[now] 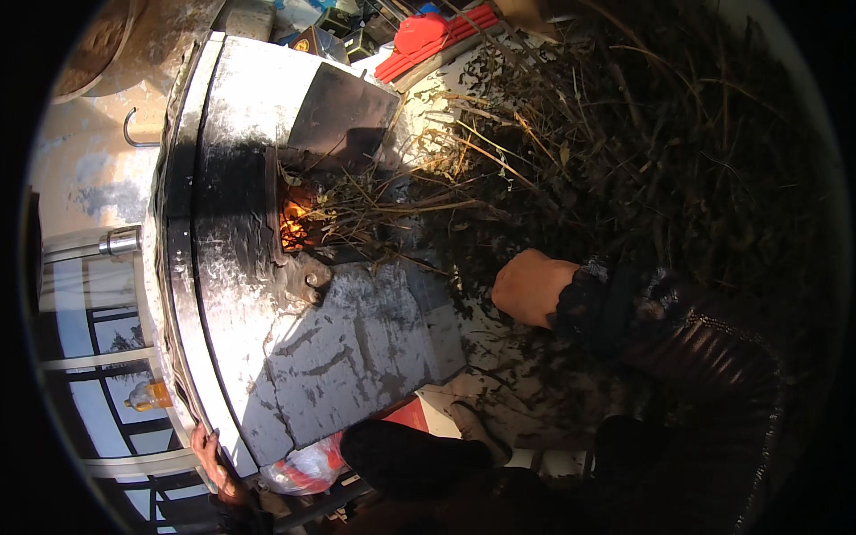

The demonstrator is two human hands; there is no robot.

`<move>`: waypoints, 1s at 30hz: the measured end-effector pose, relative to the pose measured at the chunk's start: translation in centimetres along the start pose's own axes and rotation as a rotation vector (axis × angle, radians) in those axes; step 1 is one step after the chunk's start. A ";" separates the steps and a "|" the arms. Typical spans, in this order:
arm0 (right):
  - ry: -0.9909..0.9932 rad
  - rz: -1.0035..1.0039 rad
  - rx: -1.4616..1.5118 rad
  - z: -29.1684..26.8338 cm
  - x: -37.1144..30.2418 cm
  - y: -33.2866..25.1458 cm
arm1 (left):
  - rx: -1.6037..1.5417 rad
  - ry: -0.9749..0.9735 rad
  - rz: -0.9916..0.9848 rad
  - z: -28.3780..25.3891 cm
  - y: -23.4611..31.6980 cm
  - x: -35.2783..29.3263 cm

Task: The person walks to a corner of a sunroom and kneels beside a metal stove. They repeatedly pick up handfuls of dry twigs and branches from a pile on the floor and place them into the stove's firebox to feed the fire.

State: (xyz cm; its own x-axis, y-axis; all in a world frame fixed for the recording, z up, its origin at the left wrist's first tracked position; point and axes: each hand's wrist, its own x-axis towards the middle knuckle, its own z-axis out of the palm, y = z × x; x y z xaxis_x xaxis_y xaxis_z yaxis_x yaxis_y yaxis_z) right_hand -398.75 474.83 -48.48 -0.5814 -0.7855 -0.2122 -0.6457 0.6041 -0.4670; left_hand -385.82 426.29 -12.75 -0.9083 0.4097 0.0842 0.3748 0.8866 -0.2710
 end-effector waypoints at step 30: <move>0.571 0.711 0.141 -11.0 -15.2 -11.8 | -0.247 0.548 0.403 -0.8 5.9 -0.6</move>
State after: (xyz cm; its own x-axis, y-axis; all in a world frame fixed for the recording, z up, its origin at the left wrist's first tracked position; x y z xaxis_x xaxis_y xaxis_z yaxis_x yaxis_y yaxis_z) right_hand -387.74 481.16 -30.34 -0.9983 -0.0278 -0.0506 0.0011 0.8675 -0.4974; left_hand -382.87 431.46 -13.60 -0.4917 0.7062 0.5094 0.7505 0.6404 -0.1634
